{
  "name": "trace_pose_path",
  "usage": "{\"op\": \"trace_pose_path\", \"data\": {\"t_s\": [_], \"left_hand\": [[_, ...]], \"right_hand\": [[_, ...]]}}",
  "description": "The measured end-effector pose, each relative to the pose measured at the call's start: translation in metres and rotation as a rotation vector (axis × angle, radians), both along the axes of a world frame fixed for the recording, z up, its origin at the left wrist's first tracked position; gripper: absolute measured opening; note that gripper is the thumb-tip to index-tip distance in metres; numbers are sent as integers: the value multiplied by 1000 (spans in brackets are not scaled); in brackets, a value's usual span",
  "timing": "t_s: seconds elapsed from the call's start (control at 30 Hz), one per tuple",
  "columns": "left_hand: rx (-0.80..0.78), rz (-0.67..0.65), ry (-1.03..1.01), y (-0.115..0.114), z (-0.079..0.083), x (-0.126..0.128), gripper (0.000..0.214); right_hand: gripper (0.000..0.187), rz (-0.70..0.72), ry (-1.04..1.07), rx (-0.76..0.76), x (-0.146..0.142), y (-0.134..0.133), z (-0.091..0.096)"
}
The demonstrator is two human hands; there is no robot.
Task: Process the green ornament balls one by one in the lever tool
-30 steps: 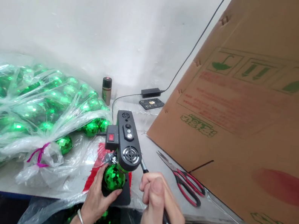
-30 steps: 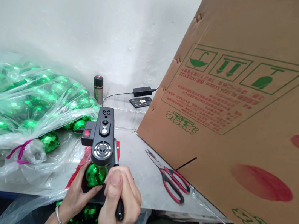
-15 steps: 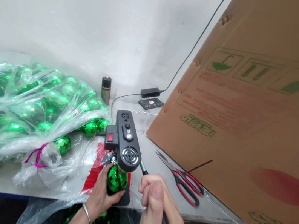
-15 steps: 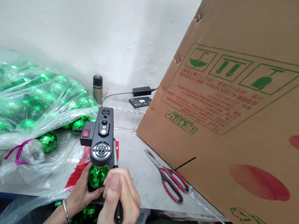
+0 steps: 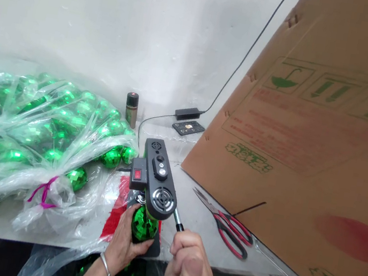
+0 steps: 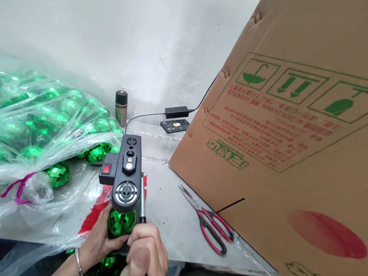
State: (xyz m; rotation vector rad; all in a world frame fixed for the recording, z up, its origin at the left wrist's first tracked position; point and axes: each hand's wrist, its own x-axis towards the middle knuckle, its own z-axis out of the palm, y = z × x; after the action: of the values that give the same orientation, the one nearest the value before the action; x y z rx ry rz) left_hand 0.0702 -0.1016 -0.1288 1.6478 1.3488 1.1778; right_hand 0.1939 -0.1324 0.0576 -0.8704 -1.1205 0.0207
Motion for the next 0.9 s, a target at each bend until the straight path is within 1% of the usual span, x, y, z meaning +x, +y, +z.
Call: {"op": "trace_pose_path", "data": {"t_s": [0.07,0.13,0.33,0.47,0.73,0.9], "left_hand": [[11,-1,2,0,-2,1,87],[17,-5,5,0,-2,2,86],[-2,-8,7,0,5,2,88],[-14,-10,8,1,10,2,86],[-22,-36,6,5,20,0,86],[-15,-42,14,6,22,-1,86]], "right_hand": [[60,-24,13,10,-2,2,5],[60,-34,22,8,-3,3,5],[55,5,23,-6,0,1,-10],[56,35,12,28,1,2,-15],[49,73,10,59,7,1,-34],[47,76,17,50,8,1,-39]]}}
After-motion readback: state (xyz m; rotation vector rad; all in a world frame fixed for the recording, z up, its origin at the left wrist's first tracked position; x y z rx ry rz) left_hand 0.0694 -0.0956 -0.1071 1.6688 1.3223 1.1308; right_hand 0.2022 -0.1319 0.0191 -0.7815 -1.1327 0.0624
